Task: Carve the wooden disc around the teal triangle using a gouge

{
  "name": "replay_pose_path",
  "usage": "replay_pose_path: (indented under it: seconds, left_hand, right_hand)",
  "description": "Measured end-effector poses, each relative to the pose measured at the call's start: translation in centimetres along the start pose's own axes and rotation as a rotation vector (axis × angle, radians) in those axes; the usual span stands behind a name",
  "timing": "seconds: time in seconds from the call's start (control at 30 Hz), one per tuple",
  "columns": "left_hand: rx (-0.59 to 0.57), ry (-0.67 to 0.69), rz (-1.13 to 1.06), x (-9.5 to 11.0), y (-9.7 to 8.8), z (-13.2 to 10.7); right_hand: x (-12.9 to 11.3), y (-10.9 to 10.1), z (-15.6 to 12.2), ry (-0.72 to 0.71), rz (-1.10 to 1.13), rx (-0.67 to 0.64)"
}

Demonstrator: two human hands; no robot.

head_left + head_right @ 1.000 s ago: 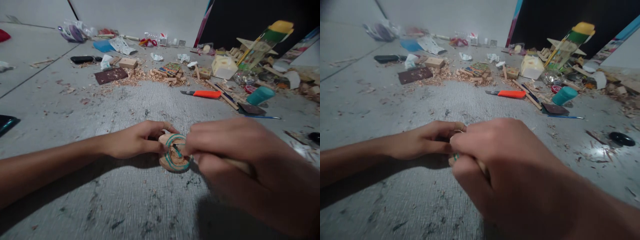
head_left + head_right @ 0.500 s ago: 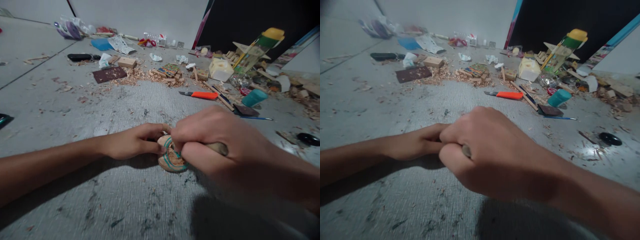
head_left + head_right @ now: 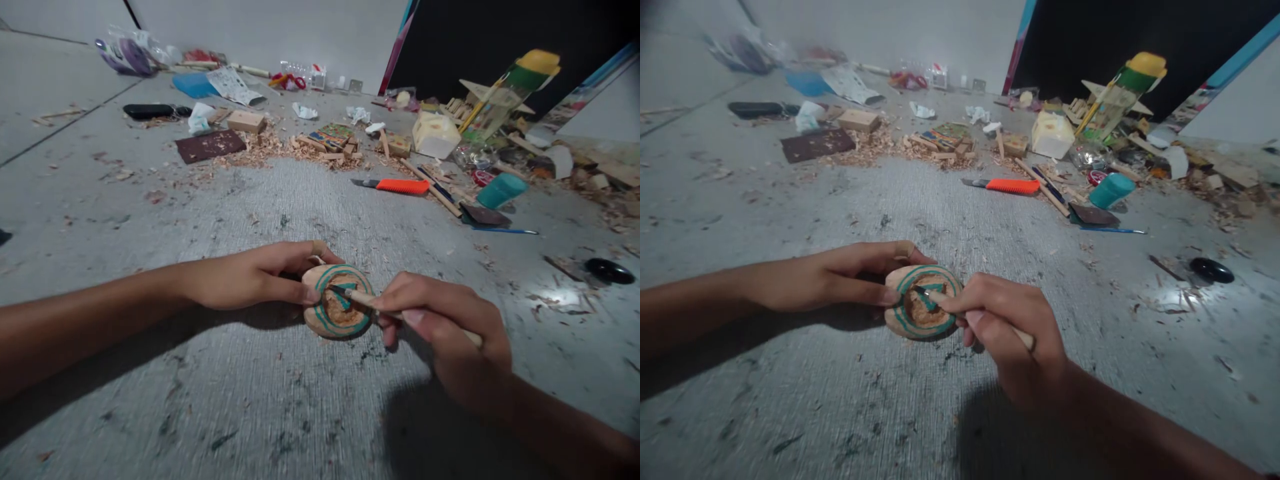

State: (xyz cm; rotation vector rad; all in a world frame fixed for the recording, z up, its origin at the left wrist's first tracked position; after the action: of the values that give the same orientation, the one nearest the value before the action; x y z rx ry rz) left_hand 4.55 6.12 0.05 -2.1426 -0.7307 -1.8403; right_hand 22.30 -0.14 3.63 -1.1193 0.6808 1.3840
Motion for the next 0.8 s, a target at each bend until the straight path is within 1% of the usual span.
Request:
replay_pose_path:
  seconds: [0.1, 0.13, 0.2, 0.27, 0.33, 0.43, 0.5, 0.67, 0.8]
  left_hand:
    - [0.007, -0.017, 0.035, -0.1, -0.1, 0.1]
    - [0.009, -0.028, 0.049, -0.1, 0.0, 0.1]
    - [0.024, -0.047, 0.078, -0.2, -0.1, 0.1]
    - [0.033, -0.061, 0.093, -0.2, -0.1, 0.1]
    - [0.035, -0.07, 0.095, -0.3, -0.1, 0.1]
    - [0.045, -0.066, 0.105, -0.4, -0.1, 0.0]
    - [0.061, -0.043, 0.104, -0.2, -0.1, 0.1]
    - [0.062, -0.042, 0.125, 0.0, 0.0, 0.0]
    - [0.048, -0.078, 0.127, 0.0, 0.1, -0.1]
  right_hand:
    - [1.8, -0.6, 0.0, 0.23, 0.195, 0.062]
    - [2.1, -0.9, 0.0, 0.281, 0.258, 0.078]
    - [2.3, -1.5, 0.1, 0.303, 0.303, 0.099]
    - [1.9, -2.1, 0.3, 0.263, 0.251, 0.088]
    - [1.0, -2.2, 0.5, 0.19, 0.137, 0.037]
    - [-0.8, -1.7, 0.5, 0.021, -0.054, -0.064]
    - [-1.7, -1.1, 0.4, -0.06, -0.137, -0.108]
    - [-3.0, -0.2, 0.8, -0.121, -0.222, -0.18]
    - [-4.6, 0.6, 1.9, -0.177, -0.257, -0.306]
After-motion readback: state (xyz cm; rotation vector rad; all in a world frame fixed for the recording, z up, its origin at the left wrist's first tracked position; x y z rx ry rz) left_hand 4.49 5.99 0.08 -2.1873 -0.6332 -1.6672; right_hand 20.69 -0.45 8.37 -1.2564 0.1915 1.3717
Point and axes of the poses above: each hand's wrist, its own z-axis towards the middle knuckle, its own y-axis out of the palm, x = y × z, the point moved 7 cm from there along z, towards the middle knuckle, and after that the axes turned 3 degrees about x, right-handed, at the moved point
